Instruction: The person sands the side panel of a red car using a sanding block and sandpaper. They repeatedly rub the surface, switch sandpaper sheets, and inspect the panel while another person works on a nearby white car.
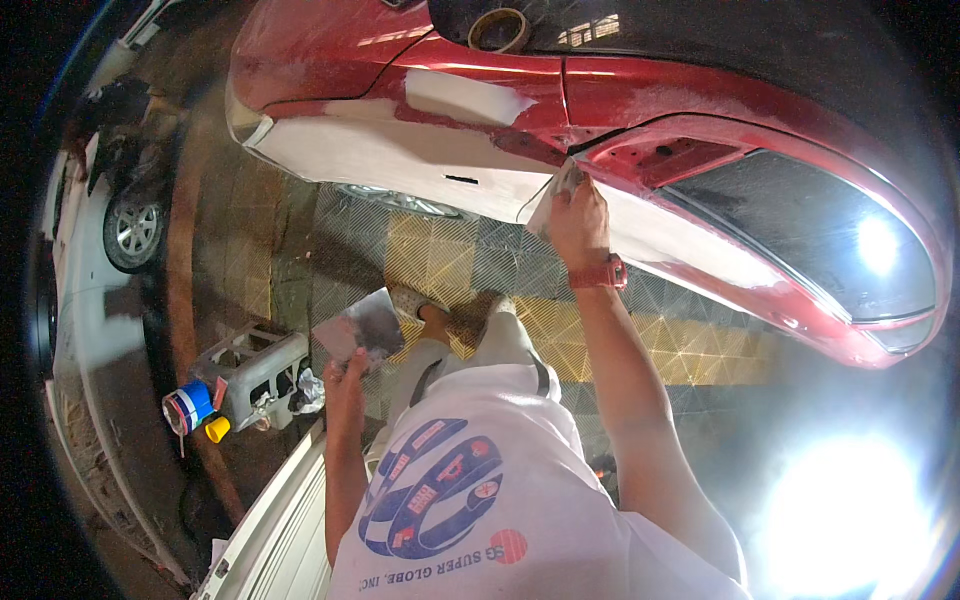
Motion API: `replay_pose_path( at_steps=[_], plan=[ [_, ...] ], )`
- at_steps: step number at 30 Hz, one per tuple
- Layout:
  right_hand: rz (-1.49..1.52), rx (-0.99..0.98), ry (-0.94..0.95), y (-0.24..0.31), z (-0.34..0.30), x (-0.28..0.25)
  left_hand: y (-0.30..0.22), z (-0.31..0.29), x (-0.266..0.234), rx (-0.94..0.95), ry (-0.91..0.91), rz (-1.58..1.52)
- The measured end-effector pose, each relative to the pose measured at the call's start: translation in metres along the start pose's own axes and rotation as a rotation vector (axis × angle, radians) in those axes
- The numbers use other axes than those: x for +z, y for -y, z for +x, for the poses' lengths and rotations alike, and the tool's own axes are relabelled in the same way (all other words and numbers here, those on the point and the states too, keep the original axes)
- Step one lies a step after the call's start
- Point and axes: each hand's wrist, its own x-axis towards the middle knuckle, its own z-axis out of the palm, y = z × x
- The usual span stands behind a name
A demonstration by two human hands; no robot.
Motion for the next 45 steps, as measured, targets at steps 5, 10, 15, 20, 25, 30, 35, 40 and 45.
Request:
replay_pose_path(
  at_steps=[5, 10, 15, 20, 25, 30, 35, 40, 45],
  plan=[
    [0.083, 0.004, -0.005, -0.01, -0.013, 0.002, -0.011, -0.011, 0.006, 0.041, -0.045, -0.045],
    [0.034, 0.065, 0.072, -0.024, -0.025, 0.042, 0.0, -0.013, 0.001, 0.02, -0.094, -0.039],
    [0.036, 0.201, 0.226, -0.041, -0.042, 0.088, 0.014, -0.016, -0.008, -0.023, -0.098, -0.039],
    [-0.02, 0.121, 0.245, -0.066, -0.049, 0.146, 0.009, -0.022, -0.005, -0.029, -0.117, 0.005],
    [-0.031, 0.333, 0.184, -0.084, -0.059, 0.19, -0.017, -0.018, 0.001, 0.028, -0.061, -0.018],
    [0.044, 0.358, -0.033, -0.053, -0.053, 0.177, -0.011, -0.02, -0.003, 0.03, -0.058, -0.049],
    [0.077, 0.379, -0.049, -0.032, -0.051, 0.141, -0.022, -0.026, 0.01, 0.071, -0.115, -0.106],
    [0.017, 0.13, -0.208, -0.019, -0.05, 0.102, -0.004, -0.02, 0.007, -0.005, -0.085, -0.092],
    [0.064, -0.006, -0.239, 0.009, -0.034, 0.028, 0.001, -0.019, 0.02, -0.004, -0.058, -0.172]
  ],
)
